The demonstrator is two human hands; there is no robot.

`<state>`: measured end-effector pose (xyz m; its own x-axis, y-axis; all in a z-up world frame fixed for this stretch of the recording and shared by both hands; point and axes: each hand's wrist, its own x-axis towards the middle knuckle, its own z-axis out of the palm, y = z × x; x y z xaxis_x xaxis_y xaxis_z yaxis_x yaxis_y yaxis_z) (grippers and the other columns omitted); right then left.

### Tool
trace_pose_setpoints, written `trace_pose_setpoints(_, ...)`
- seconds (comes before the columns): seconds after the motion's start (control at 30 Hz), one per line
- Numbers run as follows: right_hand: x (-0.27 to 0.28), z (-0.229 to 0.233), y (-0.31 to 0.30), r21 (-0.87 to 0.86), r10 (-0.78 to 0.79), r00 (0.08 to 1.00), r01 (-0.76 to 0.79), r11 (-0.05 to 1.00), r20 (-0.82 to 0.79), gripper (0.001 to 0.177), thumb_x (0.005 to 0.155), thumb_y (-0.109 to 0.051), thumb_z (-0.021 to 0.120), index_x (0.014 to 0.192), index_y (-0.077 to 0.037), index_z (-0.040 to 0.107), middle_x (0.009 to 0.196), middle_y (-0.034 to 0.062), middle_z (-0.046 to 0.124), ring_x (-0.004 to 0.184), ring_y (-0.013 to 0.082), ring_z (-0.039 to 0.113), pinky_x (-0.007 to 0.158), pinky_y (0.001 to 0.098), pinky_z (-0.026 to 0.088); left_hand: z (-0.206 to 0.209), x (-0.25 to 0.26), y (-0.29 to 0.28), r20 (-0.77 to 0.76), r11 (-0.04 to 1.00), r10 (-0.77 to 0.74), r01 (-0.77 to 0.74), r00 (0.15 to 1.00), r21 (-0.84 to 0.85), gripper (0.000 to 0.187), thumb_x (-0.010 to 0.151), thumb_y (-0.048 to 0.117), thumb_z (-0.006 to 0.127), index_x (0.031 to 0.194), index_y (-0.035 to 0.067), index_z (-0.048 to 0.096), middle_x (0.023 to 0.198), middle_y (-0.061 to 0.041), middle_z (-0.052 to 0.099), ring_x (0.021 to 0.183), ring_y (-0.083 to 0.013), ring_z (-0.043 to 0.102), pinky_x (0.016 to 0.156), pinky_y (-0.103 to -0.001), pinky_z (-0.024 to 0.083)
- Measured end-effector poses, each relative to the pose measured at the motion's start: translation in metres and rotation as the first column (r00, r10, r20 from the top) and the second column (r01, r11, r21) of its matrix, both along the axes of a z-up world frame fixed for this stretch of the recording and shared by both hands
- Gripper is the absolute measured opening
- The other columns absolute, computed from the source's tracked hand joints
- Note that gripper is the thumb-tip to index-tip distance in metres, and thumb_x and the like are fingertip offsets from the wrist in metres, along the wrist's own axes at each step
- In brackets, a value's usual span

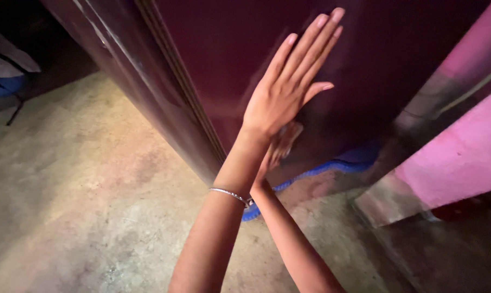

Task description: The person wipes the exterior of a maroon refrigerator with a cloth. They clean the top surface, front door, and side panels in a continuous sequence.

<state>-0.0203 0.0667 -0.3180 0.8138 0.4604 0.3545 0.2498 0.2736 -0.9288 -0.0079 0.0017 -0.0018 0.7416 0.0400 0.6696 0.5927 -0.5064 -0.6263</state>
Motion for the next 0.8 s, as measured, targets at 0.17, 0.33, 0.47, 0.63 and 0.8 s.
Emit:
trace_pose_setpoints(0.17, -0.006, -0.047, -0.038, 0.135, -0.449, 0.81, 0.432, 0.892, 0.377, 0.067, 0.113, -0.052, 0.025, 0.157, -0.004, 0.038, 0.168, 0.0253, 0.027, 0.158, 0.0493, 0.021, 0.131, 0.0605, 0.018, -0.006, 0.002, 0.009, 0.006, 0.999, -0.031, 0.031, 1.0, 0.017, 0.081, 0.111, 0.061, 0.034, 0.167, 0.007, 0.016, 0.174, -0.004, 0.007, 0.165, -0.0195, 0.009, 0.137, -0.041, 0.009)
trace_pose_setpoints(0.33, 0.004, -0.122, -0.029, 0.134, -0.53, 0.843, 0.517, 0.845, 0.093, 0.079, 0.11, -0.053, 0.022, 0.167, 0.001, 0.014, 0.174, 0.0268, 0.011, 0.162, 0.044, 0.01, 0.131, 0.0539, 0.011, -0.01, 0.0, 0.009, 0.001, 0.999, -0.023, 0.023, 1.0, 0.03, 0.081, 0.112, 0.061, 0.033, 0.167, 0.006, 0.016, 0.173, -0.004, 0.008, 0.165, -0.0204, 0.009, 0.137, -0.042, 0.009)
trace_pose_setpoints(0.47, 0.089, -0.144, -0.026, -0.005, -0.547, 0.833, 0.548, 0.836, -0.087, 0.062, 0.114, -0.031, 0.025, 0.164, 0.004, 0.014, 0.172, 0.026, 0.014, 0.161, 0.0379, 0.017, 0.132, 0.0443, 0.015, -0.006, -0.002, 0.008, 0.019, 0.998, -0.005, 0.003, 1.0, 0.063, 0.082, 0.111, 0.063, 0.032, 0.167, 0.006, 0.014, 0.173, -0.004, 0.007, 0.165, -0.0204, 0.009, 0.137, -0.041, 0.008)
trace_pose_setpoints(0.63, 0.244, -0.012, -0.039, -0.015, -0.66, 0.706, 0.686, 0.727, 0.257, 0.054, 0.117, -0.021, 0.026, 0.165, 0.003, 0.021, 0.173, 0.0228, 0.02, 0.163, 0.0337, 0.021, 0.137, 0.0443, 0.018, 0.002, -0.005, 0.001, 0.03, 0.996, 0.011, -0.014, 0.999, 0.087, 0.078, 0.118, 0.065, 0.031, 0.169, 0.009, 0.015, 0.177, -0.003, 0.009, 0.164, -0.0189, 0.01, 0.137, -0.041, 0.008)
trace_pose_setpoints(0.8, 0.226, 0.159, -0.053, 0.268, -0.587, 0.688, 0.524, 0.809, 0.426, 0.063, 0.115, -0.038, 0.02, 0.171, -0.007, 0.019, 0.174, 0.0125, 0.019, 0.164, 0.0291, 0.012, 0.136, 0.0441, 0.002, 0.023, -0.019, -0.014, 0.003, 0.95, -0.192, 0.186, 0.981, -0.251, 0.062, 0.123, 0.045, 0.035, 0.175, 0.015, 0.02, 0.18, -0.005, 0.014, 0.167, -0.0206, 0.015, 0.136, -0.04, 0.011)
